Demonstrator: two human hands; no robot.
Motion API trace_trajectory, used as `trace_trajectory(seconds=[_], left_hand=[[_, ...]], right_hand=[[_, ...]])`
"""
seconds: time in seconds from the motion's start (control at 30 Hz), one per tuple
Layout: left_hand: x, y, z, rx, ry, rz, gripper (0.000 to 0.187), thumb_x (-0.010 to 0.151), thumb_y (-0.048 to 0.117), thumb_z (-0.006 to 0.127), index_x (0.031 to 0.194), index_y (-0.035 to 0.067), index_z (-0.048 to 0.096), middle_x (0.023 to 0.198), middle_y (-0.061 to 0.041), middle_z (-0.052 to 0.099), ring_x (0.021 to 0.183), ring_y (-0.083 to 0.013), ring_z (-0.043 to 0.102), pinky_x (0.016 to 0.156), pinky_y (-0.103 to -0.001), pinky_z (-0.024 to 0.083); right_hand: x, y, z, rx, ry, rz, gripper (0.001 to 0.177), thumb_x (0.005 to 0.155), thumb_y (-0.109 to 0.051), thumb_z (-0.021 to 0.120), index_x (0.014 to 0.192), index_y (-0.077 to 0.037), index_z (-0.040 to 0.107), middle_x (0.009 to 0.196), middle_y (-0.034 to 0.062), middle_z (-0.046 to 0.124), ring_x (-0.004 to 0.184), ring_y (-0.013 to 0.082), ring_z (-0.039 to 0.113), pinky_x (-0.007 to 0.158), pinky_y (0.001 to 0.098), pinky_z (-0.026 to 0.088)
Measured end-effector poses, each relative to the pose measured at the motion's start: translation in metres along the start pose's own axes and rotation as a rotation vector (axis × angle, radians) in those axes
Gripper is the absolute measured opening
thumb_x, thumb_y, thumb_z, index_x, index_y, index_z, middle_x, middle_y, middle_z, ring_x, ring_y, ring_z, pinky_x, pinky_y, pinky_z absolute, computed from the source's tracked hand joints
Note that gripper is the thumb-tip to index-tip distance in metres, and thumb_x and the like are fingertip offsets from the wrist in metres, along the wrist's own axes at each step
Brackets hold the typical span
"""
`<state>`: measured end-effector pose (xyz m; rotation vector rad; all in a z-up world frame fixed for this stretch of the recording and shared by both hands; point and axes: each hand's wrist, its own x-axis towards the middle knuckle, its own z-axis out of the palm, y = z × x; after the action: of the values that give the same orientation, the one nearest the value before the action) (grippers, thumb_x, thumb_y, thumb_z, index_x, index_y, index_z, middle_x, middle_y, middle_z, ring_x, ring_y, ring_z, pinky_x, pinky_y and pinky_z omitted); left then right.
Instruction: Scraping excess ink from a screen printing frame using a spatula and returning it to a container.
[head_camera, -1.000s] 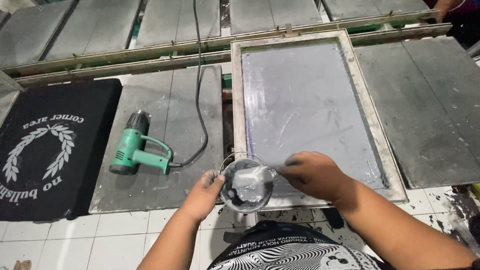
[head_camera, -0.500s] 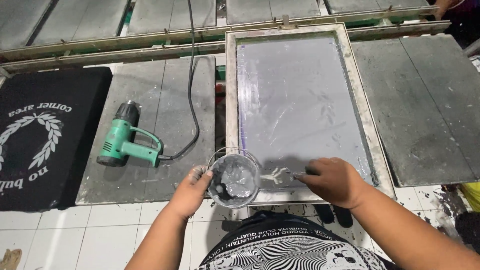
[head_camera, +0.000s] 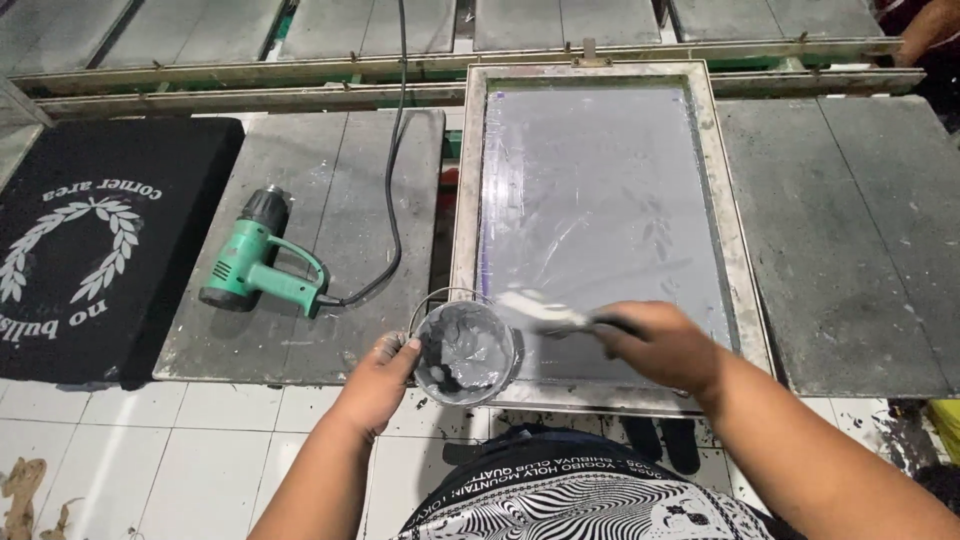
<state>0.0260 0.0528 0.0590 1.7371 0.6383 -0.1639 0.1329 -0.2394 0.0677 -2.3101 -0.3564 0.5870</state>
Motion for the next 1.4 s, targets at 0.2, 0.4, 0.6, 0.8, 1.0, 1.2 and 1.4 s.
trace_trajectory(seconds=[0.2, 0.4, 0.6, 0.8, 1.0, 1.2, 1.4], left_hand=[[-0.005, -0.002, 0.005, -0.009, -0.021, -0.059, 0.051, 0.091, 0.03, 0.046, 0.126, -0.006, 0.045, 0.109, -0.031, 0.059, 0.107, -0.0392, 0.057, 0.089, -0.049, 0.045], [0.004, -0.017, 0.001, 0.107, -0.032, -0.071, 0.049, 0.091, 0.036, 0.045, 0.123, 0.0, 0.05, 0.103, -0.025, 0.063, 0.104, -0.0357, 0.06, 0.084, -0.046, 0.047], [0.016, -0.032, -0.002, 0.123, -0.031, -0.057, 0.048, 0.091, 0.035, 0.042, 0.122, -0.001, 0.05, 0.108, -0.029, 0.06, 0.107, -0.0403, 0.056, 0.087, -0.049, 0.045], [0.001, -0.007, -0.001, 0.195, -0.065, -0.086, 0.051, 0.091, 0.039, 0.041, 0.124, 0.003, 0.048, 0.116, -0.028, 0.058, 0.113, -0.0407, 0.053, 0.089, -0.05, 0.045], [-0.003, -0.004, 0.001, 0.241, 0.018, -0.224, 0.034, 0.086, 0.043, 0.041, 0.105, 0.018, 0.054, 0.1, -0.009, 0.068, 0.096, -0.0228, 0.059, 0.085, -0.032, 0.039], [-0.018, 0.008, 0.01, 0.182, 0.077, -0.313, 0.06, 0.083, 0.044, 0.04, 0.135, 0.014, 0.039, 0.136, -0.01, 0.047, 0.129, -0.0245, 0.041, 0.104, -0.035, 0.03], [-0.025, 0.013, 0.016, 0.153, 0.136, -0.372, 0.046, 0.087, 0.039, 0.04, 0.123, 0.011, 0.051, 0.121, -0.011, 0.059, 0.111, -0.0224, 0.055, 0.09, -0.03, 0.037]], right_hand=[[0.019, -0.029, 0.056, -0.031, -0.193, -0.039, 0.015, 0.084, -0.03, 0.055, 0.095, -0.02, 0.058, 0.067, 0.0016, 0.067, 0.069, 0.0174, 0.066, 0.069, 0.0324, 0.05], [-0.016, -0.054, 0.033, -0.086, -0.167, 0.054, 0.018, 0.084, -0.027, 0.056, 0.096, -0.013, 0.061, 0.088, 0.0115, 0.07, 0.09, 0.0292, 0.067, 0.08, 0.0393, 0.05], [-0.025, -0.032, 0.027, -0.192, -0.126, 0.076, 0.018, 0.086, -0.026, 0.056, 0.098, -0.014, 0.059, 0.097, 0.0098, 0.069, 0.098, 0.0292, 0.064, 0.087, 0.0417, 0.05], [-0.035, 0.0, 0.022, -0.315, -0.024, 0.197, 0.019, 0.082, -0.036, 0.058, 0.091, -0.019, 0.06, 0.087, 0.0071, 0.07, 0.091, 0.0293, 0.065, 0.079, 0.038, 0.051], [-0.034, 0.07, -0.004, -0.158, 0.141, 0.075, 0.017, 0.078, -0.025, 0.064, 0.094, -0.026, 0.064, 0.109, -0.006, 0.07, 0.086, 0.0187, 0.07, 0.069, 0.0347, 0.057], [-0.038, 0.119, -0.043, -0.389, 0.299, 0.629, 0.048, 0.083, -0.032, 0.046, 0.13, -0.024, 0.044, 0.111, 0.0169, 0.063, 0.1, 0.0389, 0.06, 0.076, 0.0464, 0.048], [-0.046, 0.113, -0.022, -0.372, 0.192, 0.737, 0.032, 0.087, -0.031, 0.038, 0.115, -0.027, 0.052, 0.101, 0.0148, 0.065, 0.089, 0.0355, 0.061, 0.06, 0.0432, 0.045]])
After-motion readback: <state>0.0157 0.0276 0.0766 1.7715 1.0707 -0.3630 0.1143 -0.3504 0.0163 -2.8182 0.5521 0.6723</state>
